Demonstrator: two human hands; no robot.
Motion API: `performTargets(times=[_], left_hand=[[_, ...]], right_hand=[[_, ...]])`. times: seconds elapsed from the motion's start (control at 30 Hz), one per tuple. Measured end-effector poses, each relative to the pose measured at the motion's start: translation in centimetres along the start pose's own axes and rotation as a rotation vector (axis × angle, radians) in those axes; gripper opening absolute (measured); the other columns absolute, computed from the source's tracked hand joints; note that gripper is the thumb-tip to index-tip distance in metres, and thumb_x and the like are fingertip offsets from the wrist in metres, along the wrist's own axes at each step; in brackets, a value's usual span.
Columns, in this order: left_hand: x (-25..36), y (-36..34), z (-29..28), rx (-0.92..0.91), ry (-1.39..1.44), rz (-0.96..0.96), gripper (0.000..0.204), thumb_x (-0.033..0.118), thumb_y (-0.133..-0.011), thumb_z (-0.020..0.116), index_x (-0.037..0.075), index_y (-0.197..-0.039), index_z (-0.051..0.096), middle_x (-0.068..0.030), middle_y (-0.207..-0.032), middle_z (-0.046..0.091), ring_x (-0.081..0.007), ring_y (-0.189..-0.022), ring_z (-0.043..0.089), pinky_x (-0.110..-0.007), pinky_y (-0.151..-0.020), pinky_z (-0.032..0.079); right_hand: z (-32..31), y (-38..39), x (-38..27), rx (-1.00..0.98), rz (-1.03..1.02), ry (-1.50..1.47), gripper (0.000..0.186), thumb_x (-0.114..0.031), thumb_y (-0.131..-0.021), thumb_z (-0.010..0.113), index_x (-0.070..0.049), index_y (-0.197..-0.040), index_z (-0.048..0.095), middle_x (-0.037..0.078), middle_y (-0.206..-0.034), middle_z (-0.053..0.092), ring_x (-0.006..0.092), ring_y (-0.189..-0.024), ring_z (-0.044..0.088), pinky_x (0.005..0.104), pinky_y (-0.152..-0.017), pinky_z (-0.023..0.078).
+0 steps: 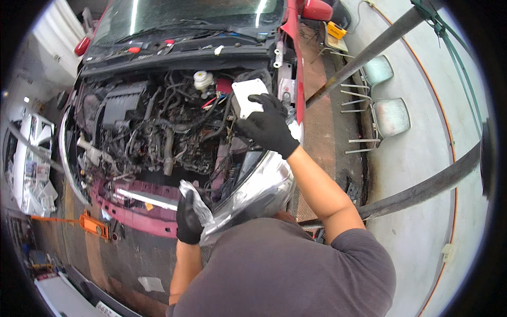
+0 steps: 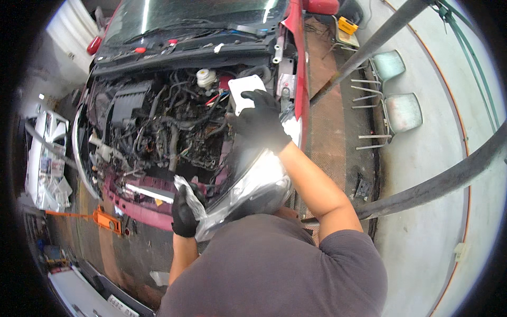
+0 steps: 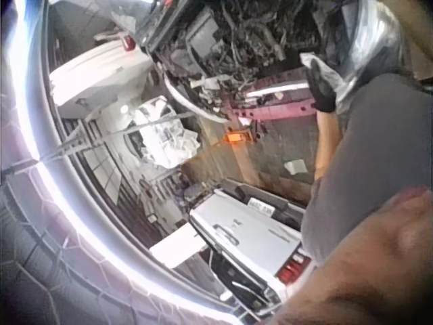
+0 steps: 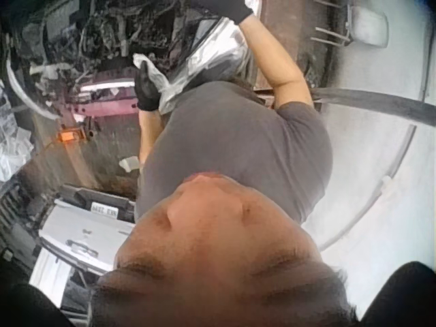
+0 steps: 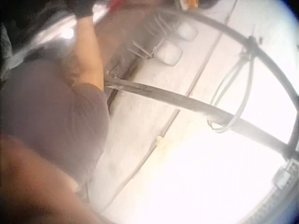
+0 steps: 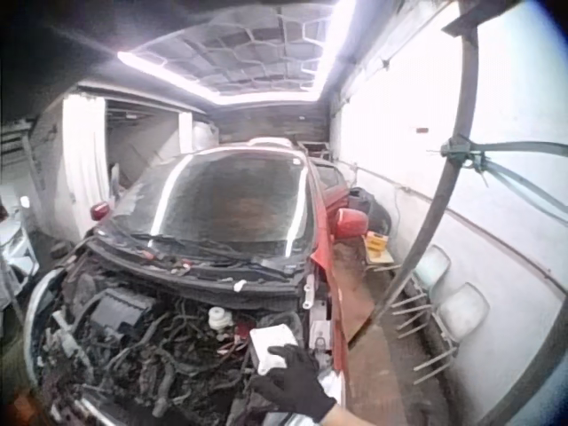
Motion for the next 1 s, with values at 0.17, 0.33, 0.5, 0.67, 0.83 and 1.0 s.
performTargets(times=[0.17, 0.33, 0.5, 0.67, 0.83, 1.0], left_hand=[[4.4, 0.6, 1.7, -0.233, 0.374, 0.126, 0.040, 0.051, -0.105, 0.050, 0.012, -0.104, 0.060, -0.0028, -0.081, 0.056, -0.0202, -0.071, 0.049, -0.036, -0.075, 0.045], [6.9, 1.7, 4.7, -0.206, 0.517, 0.109, 0.041, 0.048, -0.104, 0.054, 0.010, -0.097, 0.066, -0.0090, -0.085, 0.066, -0.0302, -0.089, 0.065, -0.050, -0.096, 0.050], [7.0, 2.1, 4.6, -0.474, 0.674, 0.104, 0.040, 0.045, -0.105, 0.054, 0.008, -0.105, 0.070, -0.0146, -0.101, 0.074, -0.0339, -0.109, 0.069, -0.054, -0.106, 0.050], [6.5, 3.7, 4.5, -0.560, 0.560, 0.135, 0.046, 0.041, -0.108, 0.049, 0.005, -0.136, 0.052, -0.0143, -0.109, 0.073, -0.0278, -0.104, 0.070, -0.043, -0.096, 0.054], [4.8, 3.9, 2.3, -0.583, 0.529, 0.058, 0.051, 0.045, -0.109, 0.045, -0.002, -0.119, 0.065, -0.0198, -0.126, 0.068, -0.0323, -0.116, 0.065, -0.049, -0.109, 0.047], [4.1, 5.0, -2.4, -0.484, 0.358, 0.070, 0.042, 0.035, -0.107, 0.054, 0.002, -0.132, 0.059, -0.0074, -0.121, 0.068, -0.0203, -0.113, 0.064, -0.035, -0.103, 0.049]], right_hand=[[1.9, 4.3, -6.1, -0.338, 0.695, -2.184, 0.060, -0.054, -0.108, 0.041, -0.003, -0.129, 0.063, 0.018, -0.129, 0.067, 0.0339, -0.116, 0.066, 0.0491, -0.101, 0.051], [0.6, 8.2, -12.7, -0.297, 0.610, -1.830, 0.045, -0.041, -0.106, 0.054, -0.003, -0.129, 0.062, 0.013, -0.120, 0.069, 0.0284, -0.112, 0.067, 0.0432, -0.099, 0.053], [0.4, 10.4, -17.5, -0.143, 0.194, -0.839, 0.041, -0.010, -0.092, 0.074, -0.001, -0.130, 0.061, 0.011, -0.113, 0.070, 0.0250, -0.103, 0.069, 0.0375, -0.090, 0.054], [0.5, 10.3, -21.1, 0.016, -0.110, -0.479, 0.048, -0.007, -0.087, 0.074, -0.005, -0.133, 0.062, 0.018, -0.111, 0.070, 0.0348, -0.097, 0.068, 0.0433, -0.088, 0.054], [2.6, 12.0, -21.6, -0.008, -0.016, -0.544, 0.049, -0.007, -0.088, 0.073, -0.005, -0.135, 0.059, 0.018, -0.113, 0.068, 0.0341, -0.099, 0.068, 0.0416, -0.090, 0.053], [5.2, 14.3, -20.8, -0.086, 0.158, -0.663, 0.050, -0.004, -0.092, 0.072, -0.003, -0.137, 0.052, 0.010, -0.115, 0.066, 0.0173, -0.102, 0.065, 0.0334, -0.089, 0.054]])
Point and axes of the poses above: each hand's wrist, its own y-axis away from the middle knuckle, its own z-axis out of the palm, x = y × z, the point moved 3 cm from there along -y, towards the middle knuckle
